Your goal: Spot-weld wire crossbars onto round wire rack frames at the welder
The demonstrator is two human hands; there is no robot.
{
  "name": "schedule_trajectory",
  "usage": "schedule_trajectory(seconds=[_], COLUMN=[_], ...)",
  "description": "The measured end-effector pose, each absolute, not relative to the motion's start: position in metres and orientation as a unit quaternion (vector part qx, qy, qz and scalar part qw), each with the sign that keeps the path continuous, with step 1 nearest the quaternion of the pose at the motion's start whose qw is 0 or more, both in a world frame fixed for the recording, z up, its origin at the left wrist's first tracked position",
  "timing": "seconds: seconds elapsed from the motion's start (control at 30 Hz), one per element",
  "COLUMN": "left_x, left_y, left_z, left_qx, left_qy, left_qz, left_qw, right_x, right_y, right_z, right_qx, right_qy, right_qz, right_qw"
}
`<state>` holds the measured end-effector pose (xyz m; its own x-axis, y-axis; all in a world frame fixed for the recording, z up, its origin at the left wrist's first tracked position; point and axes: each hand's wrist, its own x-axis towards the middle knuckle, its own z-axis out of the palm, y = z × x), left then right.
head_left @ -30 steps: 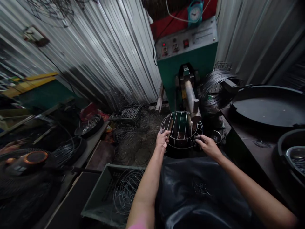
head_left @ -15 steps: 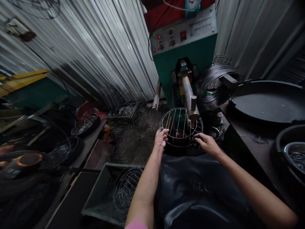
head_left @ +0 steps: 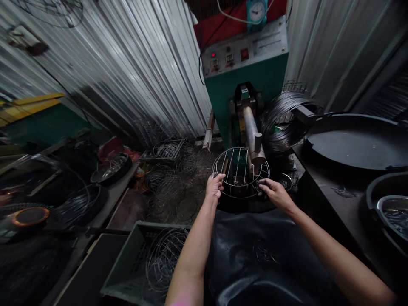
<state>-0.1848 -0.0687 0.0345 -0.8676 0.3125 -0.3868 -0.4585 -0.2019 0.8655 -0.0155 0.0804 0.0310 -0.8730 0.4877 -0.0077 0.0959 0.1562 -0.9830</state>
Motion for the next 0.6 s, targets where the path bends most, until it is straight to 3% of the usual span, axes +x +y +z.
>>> schedule_trajectory(seconds=[0.6], left_x=[-0.1872], left_y=[-0.0617], left_z=[0.0366], left_qx=[-0.09], left_qy=[0.585], left_qz=[0.766], left_qw=[0.25], right_x=[-0.0182], right_y=[0.0898], right_z=[0.0373], right_qx=[-0.191], right_qy=[-0.75], right_qz=[0.609], right_qw=[0.177])
